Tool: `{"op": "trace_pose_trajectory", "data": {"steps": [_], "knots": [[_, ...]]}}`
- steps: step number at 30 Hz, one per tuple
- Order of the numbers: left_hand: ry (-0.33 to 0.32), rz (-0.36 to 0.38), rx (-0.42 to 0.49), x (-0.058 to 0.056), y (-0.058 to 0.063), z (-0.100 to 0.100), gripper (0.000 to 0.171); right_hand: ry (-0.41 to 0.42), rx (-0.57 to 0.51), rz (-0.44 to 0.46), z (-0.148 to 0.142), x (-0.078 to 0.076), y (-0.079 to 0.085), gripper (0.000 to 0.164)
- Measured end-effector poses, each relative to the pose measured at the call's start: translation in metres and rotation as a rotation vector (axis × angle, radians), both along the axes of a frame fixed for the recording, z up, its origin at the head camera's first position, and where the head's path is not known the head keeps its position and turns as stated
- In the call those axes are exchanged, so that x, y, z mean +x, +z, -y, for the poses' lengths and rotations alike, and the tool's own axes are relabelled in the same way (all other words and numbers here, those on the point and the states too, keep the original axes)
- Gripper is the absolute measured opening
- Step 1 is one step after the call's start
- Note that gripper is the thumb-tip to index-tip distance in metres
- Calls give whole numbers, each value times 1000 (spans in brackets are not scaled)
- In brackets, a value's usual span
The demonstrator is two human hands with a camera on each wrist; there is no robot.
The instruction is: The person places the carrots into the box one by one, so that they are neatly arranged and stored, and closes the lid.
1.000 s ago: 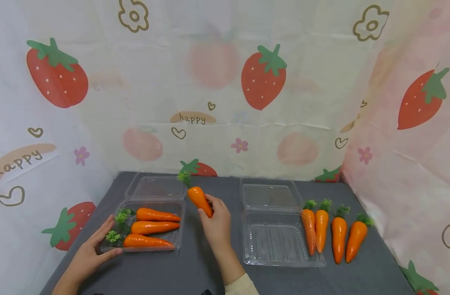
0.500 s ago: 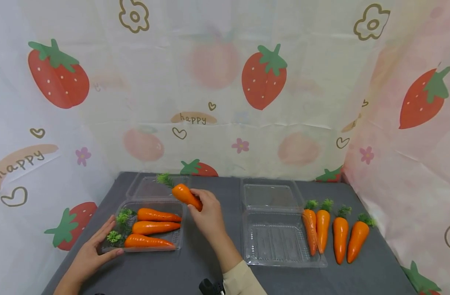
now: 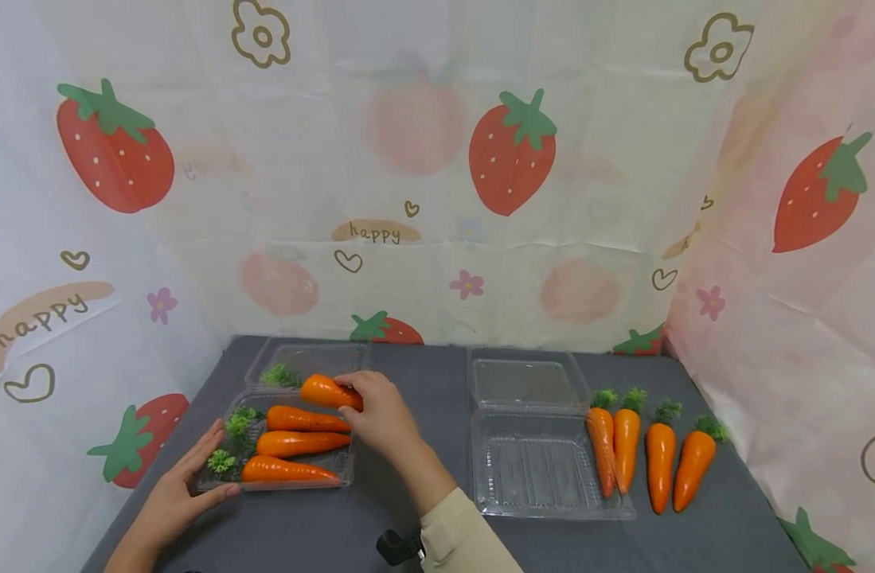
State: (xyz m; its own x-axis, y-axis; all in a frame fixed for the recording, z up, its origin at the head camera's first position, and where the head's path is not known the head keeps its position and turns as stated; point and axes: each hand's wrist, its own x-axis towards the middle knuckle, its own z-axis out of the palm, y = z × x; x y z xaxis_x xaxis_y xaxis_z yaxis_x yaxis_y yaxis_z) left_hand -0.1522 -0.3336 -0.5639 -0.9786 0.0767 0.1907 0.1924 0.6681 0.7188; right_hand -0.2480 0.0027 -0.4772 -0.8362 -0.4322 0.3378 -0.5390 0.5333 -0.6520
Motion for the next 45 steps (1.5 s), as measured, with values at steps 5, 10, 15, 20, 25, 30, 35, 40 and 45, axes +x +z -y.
{"op": "trace_pose_trajectory", "data": {"steps": [5,10,15,20,25,30,35,40,45], "knots": [[1,8,4,1,0,0,96,43,72,29,10,-1,2,43],[4,24,11,2,2,0,96,88,126,40,19,-1,4,43],[7,28,5,2,3,0,96,118,160,38,26,-1,4,42],[4,25,1,1,4,0,97,136,194,52,31,-2,3,43],[2,19,3,0,3,1,98,161,221,54,35,-3,-2,41],[2,1,-1,1,3,1,97,187,228,75,38,-3,-6,38],[-2,-7,16,1,2,1,97,204,243,89,42,-4,-10,37],[0,-9,22,2,2,-1,96,215,292,80,45,-5,-15,37],[3,-26,9,3,2,-2,95,219,336,64,49,-4,-20,36]]}}
